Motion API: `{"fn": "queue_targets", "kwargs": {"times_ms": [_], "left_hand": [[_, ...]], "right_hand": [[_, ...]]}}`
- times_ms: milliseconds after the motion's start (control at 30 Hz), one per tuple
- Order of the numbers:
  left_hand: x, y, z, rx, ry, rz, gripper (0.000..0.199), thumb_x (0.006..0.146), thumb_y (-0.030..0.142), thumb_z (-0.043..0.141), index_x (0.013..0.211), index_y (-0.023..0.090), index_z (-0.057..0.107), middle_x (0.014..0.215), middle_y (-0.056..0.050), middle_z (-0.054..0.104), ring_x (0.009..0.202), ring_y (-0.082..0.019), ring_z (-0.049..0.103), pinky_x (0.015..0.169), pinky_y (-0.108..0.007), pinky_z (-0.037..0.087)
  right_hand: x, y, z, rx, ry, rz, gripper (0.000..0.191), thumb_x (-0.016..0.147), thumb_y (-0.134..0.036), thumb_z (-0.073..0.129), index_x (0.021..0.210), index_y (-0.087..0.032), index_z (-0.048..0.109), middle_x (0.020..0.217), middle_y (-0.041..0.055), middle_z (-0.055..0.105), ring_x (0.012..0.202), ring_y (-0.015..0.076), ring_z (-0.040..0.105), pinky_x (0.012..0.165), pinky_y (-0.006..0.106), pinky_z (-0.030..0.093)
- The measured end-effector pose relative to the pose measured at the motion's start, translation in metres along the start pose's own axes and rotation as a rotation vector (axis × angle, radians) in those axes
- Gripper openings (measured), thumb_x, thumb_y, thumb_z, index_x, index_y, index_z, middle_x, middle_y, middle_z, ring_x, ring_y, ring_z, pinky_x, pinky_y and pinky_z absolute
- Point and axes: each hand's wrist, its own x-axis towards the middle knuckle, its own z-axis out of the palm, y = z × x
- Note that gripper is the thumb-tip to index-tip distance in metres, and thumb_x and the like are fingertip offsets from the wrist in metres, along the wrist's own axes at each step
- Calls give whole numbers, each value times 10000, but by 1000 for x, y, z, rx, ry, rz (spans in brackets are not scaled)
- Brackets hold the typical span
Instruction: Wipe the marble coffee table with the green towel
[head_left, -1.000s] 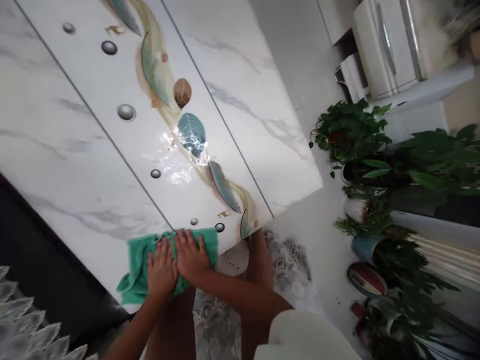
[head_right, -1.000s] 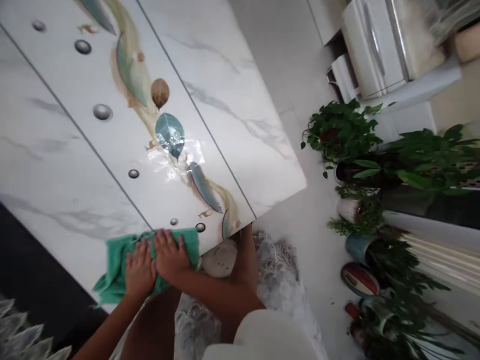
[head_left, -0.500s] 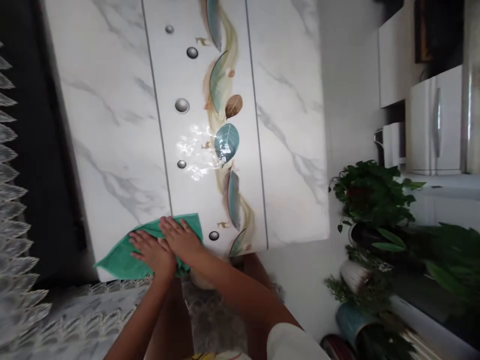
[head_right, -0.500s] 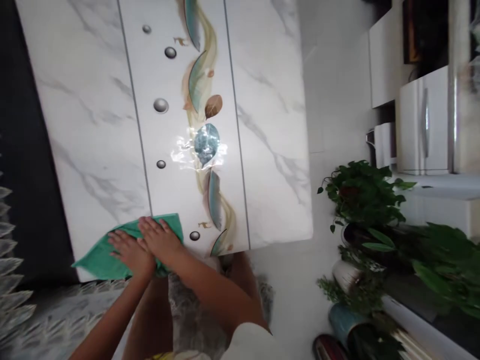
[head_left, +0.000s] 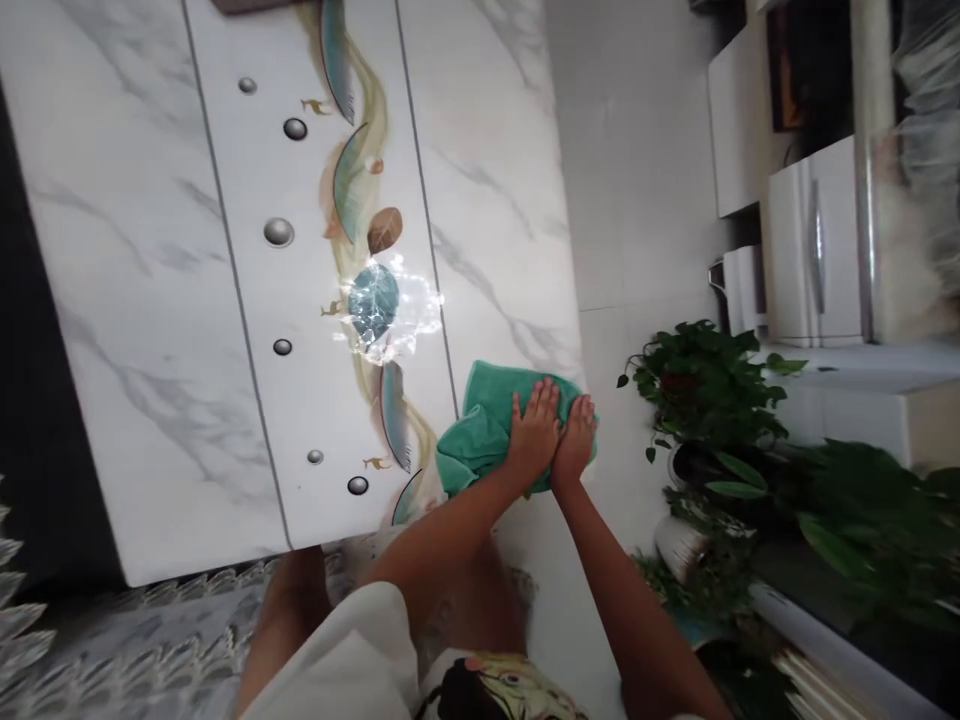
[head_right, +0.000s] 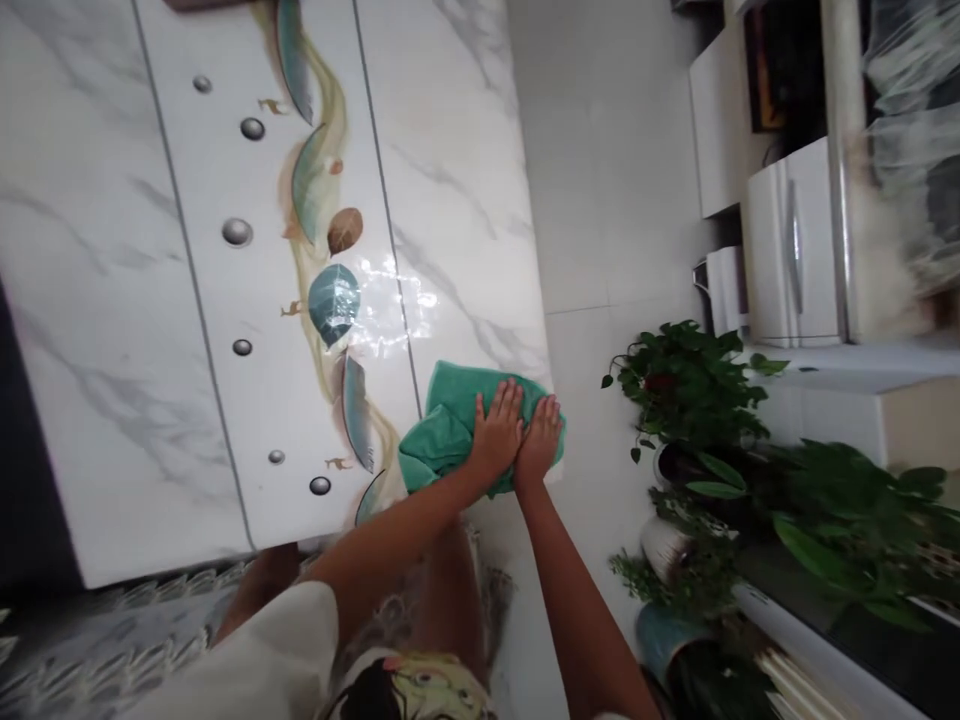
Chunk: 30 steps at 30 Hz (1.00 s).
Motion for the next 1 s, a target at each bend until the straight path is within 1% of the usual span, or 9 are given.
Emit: {"fn": "queue_targets", "kwargs": {"times_ms": [100,167,300,400,600,700,833,900,1000], "left_hand": [[-10,-42,-17,-25,-26,103,618,1058,263,461,1666,320,368,1728,19,324,1606,-136,231,1334,-289,134],[-19,-76,-34,-53,-28,100,600,1064,249,430,1662,285,390,1720,-11,351,1600,-148,288,1334,-291,143],[-42,-157,-74,-71,-2,-22,609,1061,205,337,1668,170,369,1733,-94,331,1611,-213,315,1358,-443,192],[-68,-229,-108,-65,60,-155,620,1049,210,332,1666,167,370,1745,-107,316,1622,-248,302,1355,-515,186],[-162,-383,-169,-25,262,-473,632,1053,306,287,1648,123,399,1746,-144,325,1635,-284,268,1361,-540,113],[-216,-439,-189,-42,372,-660,666,1063,358,232,1659,88,353,1757,-166,286,1651,-304,212,1352,-591,103],[-259,-473,-204,-103,477,-864,707,1062,445,173,1705,160,247,1793,-130,192,1667,-301,144,1348,-591,135],[-265,-475,-205,-114,499,-877,729,1058,464,167,1716,154,202,1799,-147,157,1671,-312,113,1345,-592,152],[-256,-462,-198,-86,509,-871,761,1059,458,174,1714,74,135,1787,-231,109,1672,-363,55,1327,-663,109]], "right_hand": [[-13,-42,13,-34,25,61,637,1044,-287,281,1615,-75,467,1661,278,410,1585,351,365,1230,621,399],[-21,-82,18,-70,-5,80,643,1029,-249,312,1630,-60,439,1684,282,369,1594,369,344,1231,634,394],[-40,-185,22,-121,-183,4,660,1035,-218,351,1674,-50,348,1750,252,230,1629,372,261,1268,650,339],[-59,-273,31,-80,-271,-108,642,1056,-212,365,1676,-47,348,1768,234,170,1646,369,214,1292,637,303],[-131,-444,70,172,-396,-474,623,1083,-242,435,1676,-68,356,1760,207,209,1646,351,231,1314,626,275],[-175,-513,84,244,-449,-692,635,1091,-272,442,1682,-68,331,1764,181,210,1657,321,202,1331,588,269],[-210,-565,91,195,-500,-908,656,1104,-328,433,1695,-81,291,1779,142,164,1672,288,136,1347,553,250],[-213,-571,91,161,-495,-975,634,1122,-350,400,1695,-97,300,1782,121,166,1672,268,140,1357,524,239],[-200,-559,88,151,-502,-1059,583,1141,-333,371,1678,-106,345,1774,103,223,1662,226,189,1368,452,224]]}}
